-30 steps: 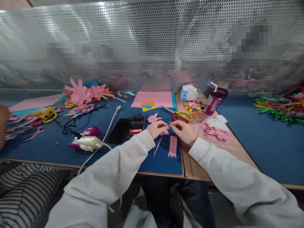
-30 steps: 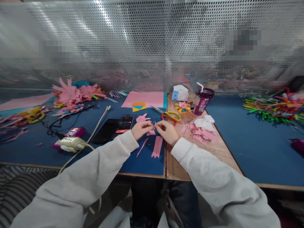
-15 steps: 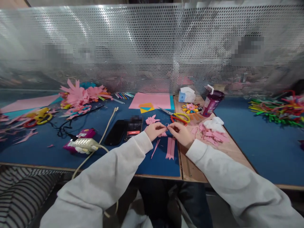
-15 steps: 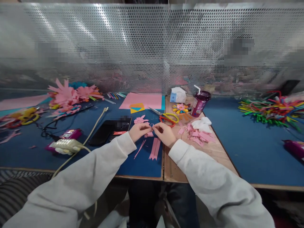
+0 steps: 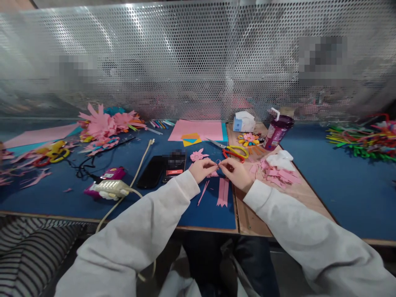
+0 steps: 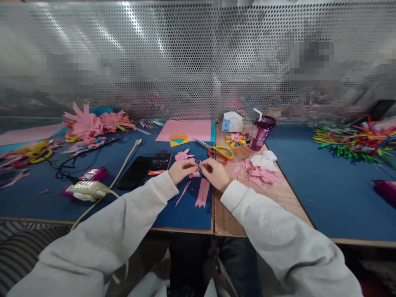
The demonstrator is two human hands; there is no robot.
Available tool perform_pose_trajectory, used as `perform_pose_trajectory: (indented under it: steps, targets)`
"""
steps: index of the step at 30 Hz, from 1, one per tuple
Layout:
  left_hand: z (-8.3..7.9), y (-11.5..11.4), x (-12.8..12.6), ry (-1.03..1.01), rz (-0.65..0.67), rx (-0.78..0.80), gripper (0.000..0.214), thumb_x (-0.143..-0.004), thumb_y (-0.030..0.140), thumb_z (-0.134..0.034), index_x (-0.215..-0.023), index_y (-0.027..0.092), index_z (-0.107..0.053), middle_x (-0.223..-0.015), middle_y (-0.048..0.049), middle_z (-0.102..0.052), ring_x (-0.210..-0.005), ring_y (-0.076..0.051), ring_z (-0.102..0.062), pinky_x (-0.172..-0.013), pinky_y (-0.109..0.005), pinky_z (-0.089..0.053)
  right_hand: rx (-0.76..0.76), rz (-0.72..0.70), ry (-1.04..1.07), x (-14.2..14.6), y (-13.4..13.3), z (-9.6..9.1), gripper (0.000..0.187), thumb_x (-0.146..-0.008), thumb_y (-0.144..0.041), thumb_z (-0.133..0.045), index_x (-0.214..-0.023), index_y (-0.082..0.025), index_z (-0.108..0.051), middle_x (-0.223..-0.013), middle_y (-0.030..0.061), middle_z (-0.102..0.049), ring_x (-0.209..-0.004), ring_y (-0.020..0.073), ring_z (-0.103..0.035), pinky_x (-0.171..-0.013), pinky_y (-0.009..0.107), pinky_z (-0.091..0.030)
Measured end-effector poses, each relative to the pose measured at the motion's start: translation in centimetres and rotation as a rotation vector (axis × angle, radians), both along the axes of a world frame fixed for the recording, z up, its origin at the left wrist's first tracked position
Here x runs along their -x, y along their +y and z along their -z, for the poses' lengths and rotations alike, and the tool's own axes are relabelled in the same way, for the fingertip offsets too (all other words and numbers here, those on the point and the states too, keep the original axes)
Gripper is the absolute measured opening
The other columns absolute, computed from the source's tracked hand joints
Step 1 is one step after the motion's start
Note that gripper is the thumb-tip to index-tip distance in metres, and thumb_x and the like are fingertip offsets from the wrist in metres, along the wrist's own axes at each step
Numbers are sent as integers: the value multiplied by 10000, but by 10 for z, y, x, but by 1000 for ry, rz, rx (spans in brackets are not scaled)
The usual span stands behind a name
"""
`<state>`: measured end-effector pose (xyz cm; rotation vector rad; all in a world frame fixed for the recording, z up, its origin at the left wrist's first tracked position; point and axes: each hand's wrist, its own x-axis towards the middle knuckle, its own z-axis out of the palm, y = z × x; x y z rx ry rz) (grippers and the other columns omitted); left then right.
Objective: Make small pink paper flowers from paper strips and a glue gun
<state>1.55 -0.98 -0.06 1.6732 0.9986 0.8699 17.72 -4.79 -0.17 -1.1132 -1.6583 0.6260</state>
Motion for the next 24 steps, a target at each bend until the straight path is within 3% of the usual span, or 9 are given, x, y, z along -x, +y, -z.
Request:
perform_pose_trajectory:
  steps: [24]
  targets:
    - [0,1,1,-2,-6,-29,110,-703,234,-637,-750,137,-660,-760,-46,-672,-725,-174,-610,-691,-368,-515,-61,3,-74,-3,4,9,188,-804,-329,-517,-783,-166,-609,-692,37,-626,-608,147,-560,-564,273,-456]
